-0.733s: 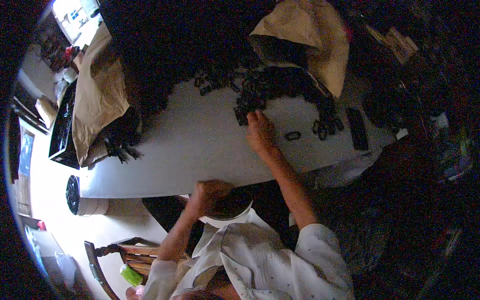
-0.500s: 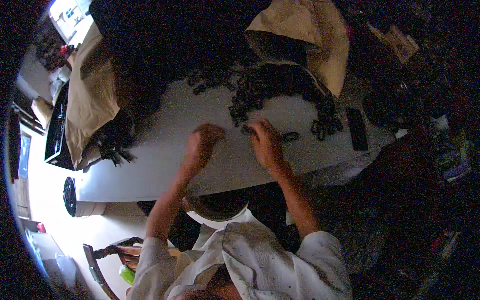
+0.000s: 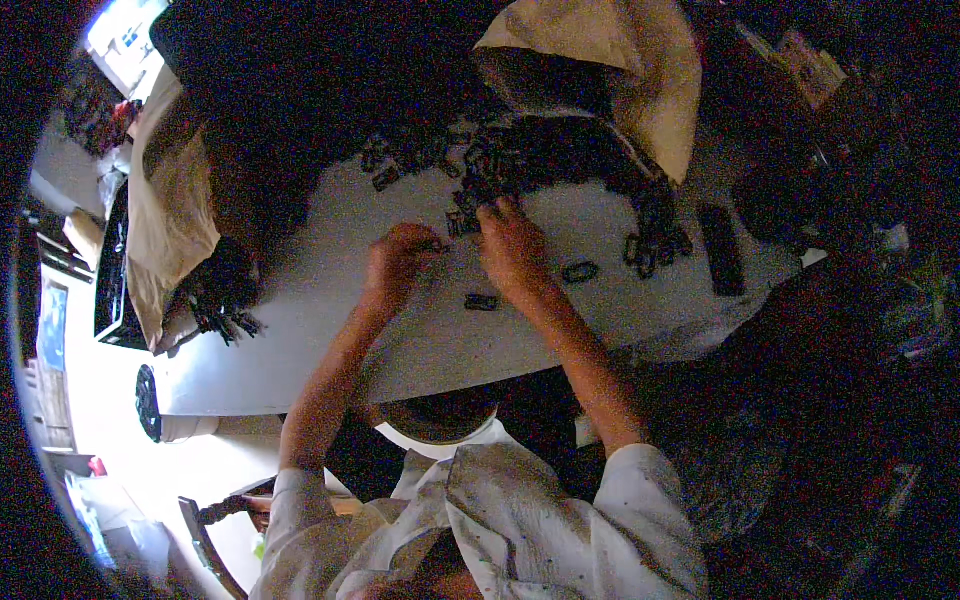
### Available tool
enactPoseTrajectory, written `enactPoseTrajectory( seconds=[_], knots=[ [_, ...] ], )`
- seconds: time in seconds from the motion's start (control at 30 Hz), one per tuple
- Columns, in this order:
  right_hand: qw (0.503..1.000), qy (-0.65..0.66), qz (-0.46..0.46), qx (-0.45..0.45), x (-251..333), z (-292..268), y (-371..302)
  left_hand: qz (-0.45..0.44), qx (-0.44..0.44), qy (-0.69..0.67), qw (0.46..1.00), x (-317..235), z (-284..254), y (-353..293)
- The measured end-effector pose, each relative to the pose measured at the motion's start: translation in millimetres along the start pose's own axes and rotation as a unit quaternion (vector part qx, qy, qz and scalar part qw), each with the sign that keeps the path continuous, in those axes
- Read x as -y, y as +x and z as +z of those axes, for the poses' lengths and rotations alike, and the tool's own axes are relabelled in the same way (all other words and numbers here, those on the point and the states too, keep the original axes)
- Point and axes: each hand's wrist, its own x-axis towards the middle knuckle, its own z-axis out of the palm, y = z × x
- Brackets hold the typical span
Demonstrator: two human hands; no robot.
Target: Assembling small black plastic components by hand at a workbench.
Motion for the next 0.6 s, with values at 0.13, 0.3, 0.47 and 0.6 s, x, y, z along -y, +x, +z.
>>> enactPoseTrajectory(
  seconds=[0.13, 0.3, 0.47, 0.6],
  knots=[
    [0.997, -0.064, 0.02, 0.036, -2, 8, 7, -0.188, 0.002, -0.274, 0.943, -3, -9, -17],
    [0.999, -0.026, 0.007, 0.029, -8, 4, 1, 0.012, 0.004, 0.013, 1.0, 17, -11, -24],
    [0.999, 0.042, -0.008, 0.015, -16, -5, -8, -0.03, -0.056, 0.006, 0.998, 15, -11, -23],
    [0.997, 0.082, 0.006, 0.012, -28, -1, -16, -0.055, -0.052, -0.002, 0.997, 2, -17, -11]
  ],
)
